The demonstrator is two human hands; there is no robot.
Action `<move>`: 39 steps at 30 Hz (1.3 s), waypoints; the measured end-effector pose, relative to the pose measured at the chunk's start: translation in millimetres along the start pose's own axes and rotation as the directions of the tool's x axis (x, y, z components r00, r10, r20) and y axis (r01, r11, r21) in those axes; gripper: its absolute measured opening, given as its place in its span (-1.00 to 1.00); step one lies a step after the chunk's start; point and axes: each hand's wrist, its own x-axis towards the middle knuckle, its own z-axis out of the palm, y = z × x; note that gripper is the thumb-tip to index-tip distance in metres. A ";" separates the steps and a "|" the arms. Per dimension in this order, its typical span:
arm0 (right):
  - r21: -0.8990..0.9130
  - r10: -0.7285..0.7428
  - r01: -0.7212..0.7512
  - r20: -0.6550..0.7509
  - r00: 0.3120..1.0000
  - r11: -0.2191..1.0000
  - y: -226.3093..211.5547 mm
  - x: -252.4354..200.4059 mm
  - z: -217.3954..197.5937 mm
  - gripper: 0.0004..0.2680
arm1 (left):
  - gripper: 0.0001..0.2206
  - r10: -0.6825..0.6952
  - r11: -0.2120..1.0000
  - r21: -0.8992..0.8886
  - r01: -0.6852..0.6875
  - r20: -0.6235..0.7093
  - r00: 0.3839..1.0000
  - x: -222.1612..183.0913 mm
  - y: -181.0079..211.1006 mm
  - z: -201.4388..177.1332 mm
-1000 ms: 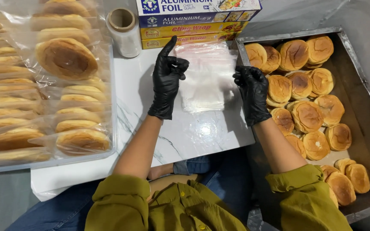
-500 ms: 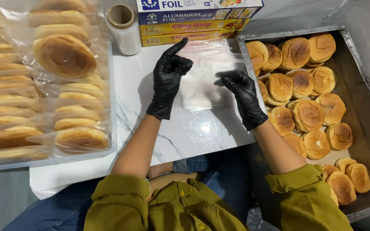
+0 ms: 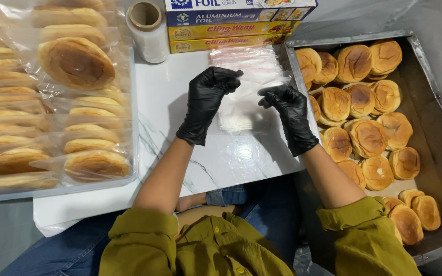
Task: The person picks up individual buns from a metal tray and places them into plastic bags on a marble-patterned table.
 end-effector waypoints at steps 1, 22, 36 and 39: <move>0.003 0.001 -0.001 0.014 1.000 1.000 2.6 -0.2 -2.0 -0.93 | -0.80 -0.020 1.000 0.003 0.020 -0.010 1.000 -0.2 0.5 0.4; 0.401 0.062 -0.057 0.000 0.998 0.914 33.5 14.5 -28.7 -0.90 | -0.84 -0.240 0.969 0.059 0.240 0.002 0.971 -1.9 -33.7 -1.8; 0.269 0.098 -0.088 -0.022 0.995 0.959 48.7 22.8 -35.1 -0.89 | -0.88 -0.218 0.972 0.074 0.223 -0.067 0.974 -2.7 -36.4 -0.2; 0.293 0.062 -0.051 -0.031 0.998 0.955 41.2 20.5 -29.0 -0.91 | -0.88 -0.214 0.975 0.049 0.215 -0.022 0.976 0.2 -33.0 -2.3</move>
